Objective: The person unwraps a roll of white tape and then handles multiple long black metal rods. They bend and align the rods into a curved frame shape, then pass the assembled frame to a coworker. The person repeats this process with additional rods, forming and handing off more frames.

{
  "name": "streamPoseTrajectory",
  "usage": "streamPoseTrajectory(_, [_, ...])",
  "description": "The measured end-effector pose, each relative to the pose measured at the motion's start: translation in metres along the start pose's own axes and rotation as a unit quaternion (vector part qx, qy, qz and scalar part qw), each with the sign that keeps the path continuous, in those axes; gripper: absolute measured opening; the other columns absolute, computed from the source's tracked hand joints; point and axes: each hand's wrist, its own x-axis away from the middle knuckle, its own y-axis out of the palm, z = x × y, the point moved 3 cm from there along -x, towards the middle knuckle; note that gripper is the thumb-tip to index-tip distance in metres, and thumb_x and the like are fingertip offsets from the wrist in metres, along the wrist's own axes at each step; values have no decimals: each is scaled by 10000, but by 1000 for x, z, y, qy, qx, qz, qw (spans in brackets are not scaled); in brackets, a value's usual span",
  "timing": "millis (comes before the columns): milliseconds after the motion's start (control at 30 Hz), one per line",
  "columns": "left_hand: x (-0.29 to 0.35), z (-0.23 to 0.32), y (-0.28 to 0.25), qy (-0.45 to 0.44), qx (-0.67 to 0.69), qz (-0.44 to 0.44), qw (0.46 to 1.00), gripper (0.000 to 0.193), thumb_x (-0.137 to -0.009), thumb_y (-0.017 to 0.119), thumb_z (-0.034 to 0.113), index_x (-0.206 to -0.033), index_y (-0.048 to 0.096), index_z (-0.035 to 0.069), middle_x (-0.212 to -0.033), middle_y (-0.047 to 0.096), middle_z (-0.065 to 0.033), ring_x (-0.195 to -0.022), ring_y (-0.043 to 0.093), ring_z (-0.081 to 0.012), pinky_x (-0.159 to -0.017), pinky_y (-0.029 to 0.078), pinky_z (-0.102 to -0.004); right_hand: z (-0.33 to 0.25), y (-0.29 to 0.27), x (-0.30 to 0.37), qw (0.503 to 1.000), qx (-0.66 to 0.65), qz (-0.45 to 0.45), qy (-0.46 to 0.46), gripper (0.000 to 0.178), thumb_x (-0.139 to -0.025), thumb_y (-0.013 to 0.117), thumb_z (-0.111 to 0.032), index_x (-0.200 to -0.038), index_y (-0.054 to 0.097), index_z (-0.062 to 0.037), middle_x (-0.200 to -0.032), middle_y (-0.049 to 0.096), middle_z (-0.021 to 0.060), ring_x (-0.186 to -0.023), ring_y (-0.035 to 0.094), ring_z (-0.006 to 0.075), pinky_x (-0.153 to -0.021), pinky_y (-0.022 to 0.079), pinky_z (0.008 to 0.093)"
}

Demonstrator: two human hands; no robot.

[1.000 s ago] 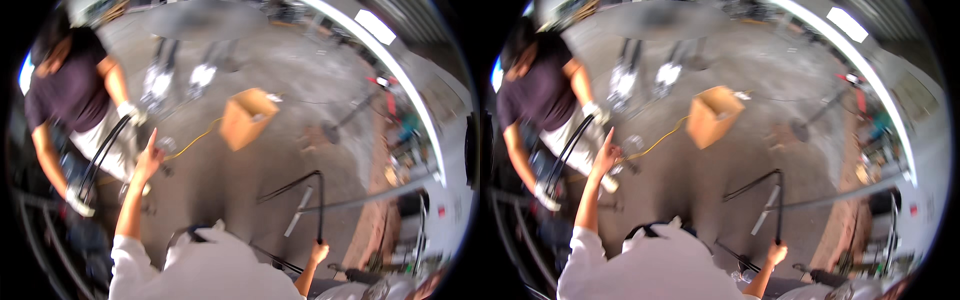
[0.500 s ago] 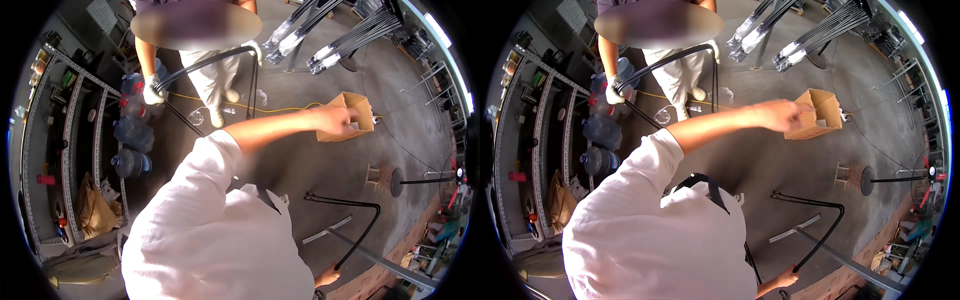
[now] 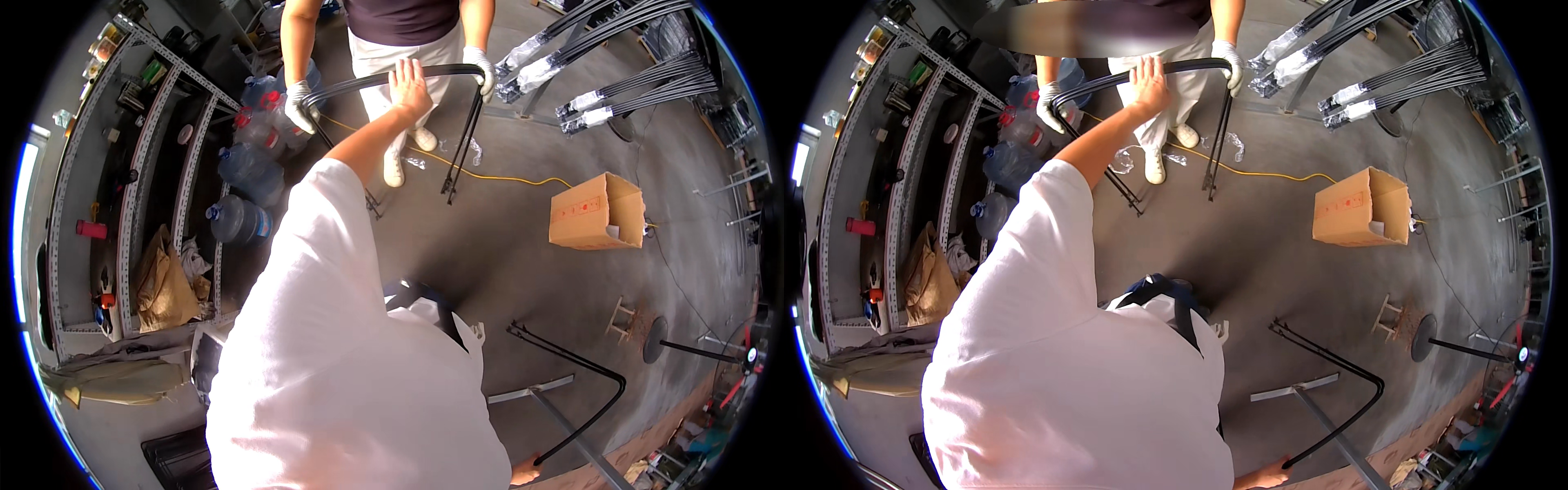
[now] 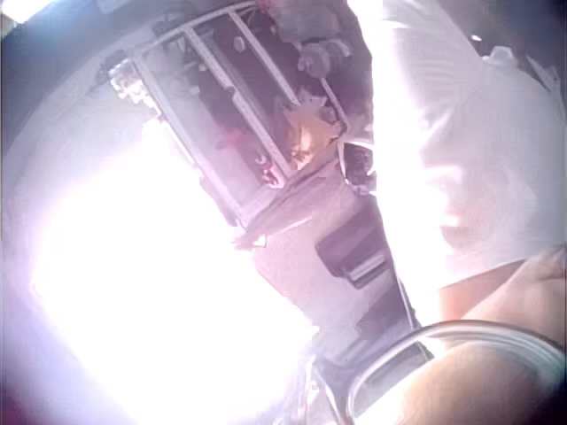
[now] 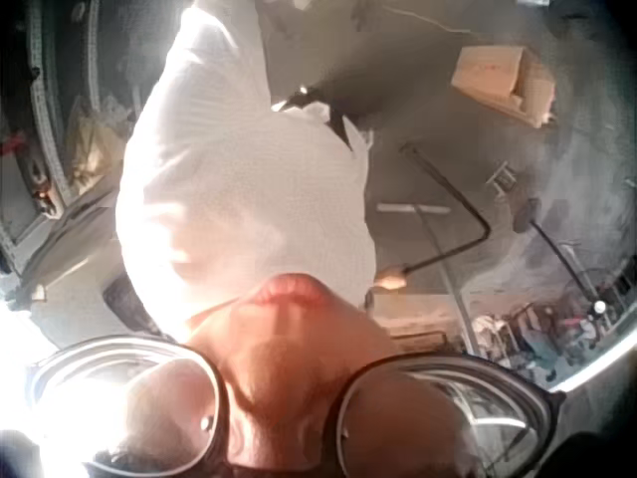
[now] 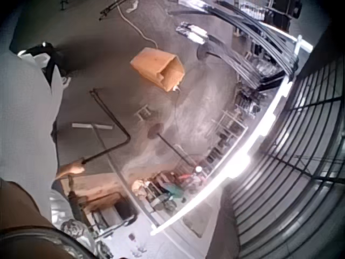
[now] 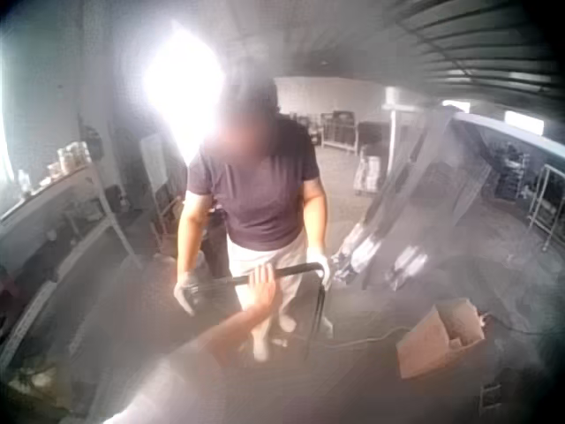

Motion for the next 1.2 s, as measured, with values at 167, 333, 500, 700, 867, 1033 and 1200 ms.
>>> streamPoseTrajectory(167, [-9,-43,11,-99,-25,-72,992,774,-665,495,194,-1316,118,8,-1377,134,-145,-1290,52,-276,-1022,74,-435,-51,-37,19,996,-79,38,-14,319,-785,560,-312,-877,633,-16,-721,613,138,-562,549,257,-521,439,354])
streamPoseTrajectory(333, [0,-51,16,-75,-54,-131,987,795,-676,510,223,-1318,93,9,-1385,102,-133,-1289,59,-268,-1015,86,-457,-47,-33,17,997,-49,52,9,370,-762,578,-363,-828,640,-4,-674,602,152,-513,519,248,-478,418,370])
streamPoseTrajectory(500, [-3,-57,22,-49,-58,-119,990,806,-660,527,236,-1317,115,18,-1379,131,-133,-1288,79,-254,-1015,86,-450,-11,-5,0,997,-16,79,10,374,-753,581,-390,-825,648,-28,-664,602,154,-495,510,243,-466,409,384])
streamPoseTrajectory(700, [6,-79,10,-115,-92,-69,987,767,-661,504,160,-1316,129,21,-1373,153,-140,-1288,87,-252,-1014,100,-433,-49,-25,5,996,40,33,76,429,-757,477,-448,-901,619,-69,-821,609,152,-730,585,327,-640,462,393])
streamPoseTrajectory(867, [13,-84,11,-60,-86,-83,991,784,-664,496,112,-1324,81,28,-1386,99,-135,-1291,65,-260,-1024,88,-421,-36,-20,5,997,43,46,52,434,-762,467,-448,-872,622,-57,-807,599,183,-715,581,342,-629,463,405])
streamPoseTrajectory(1033, [19,-86,7,-37,-71,-79,994,864,-634,547,100,-1339,48,106,-1377,93,-172,-1286,62,-295,-1020,102,-423,-47,-26,8,997,30,55,43,427,-767,466,-439,-863,622,-53,-797,592,196,-714,578,348,-635,461,408])
streamPoseTrajectory(1200, [26,-78,1,4,-82,-82,993,924,-605,585,118,-1341,41,250,-1358,94,-228,-1270,72,-362,-1007,122,-448,-53,-32,12,995,41,39,80,426,-774,464,-454,-892,622,-76,-838,602,175,-741,582,335,-645,461,411])
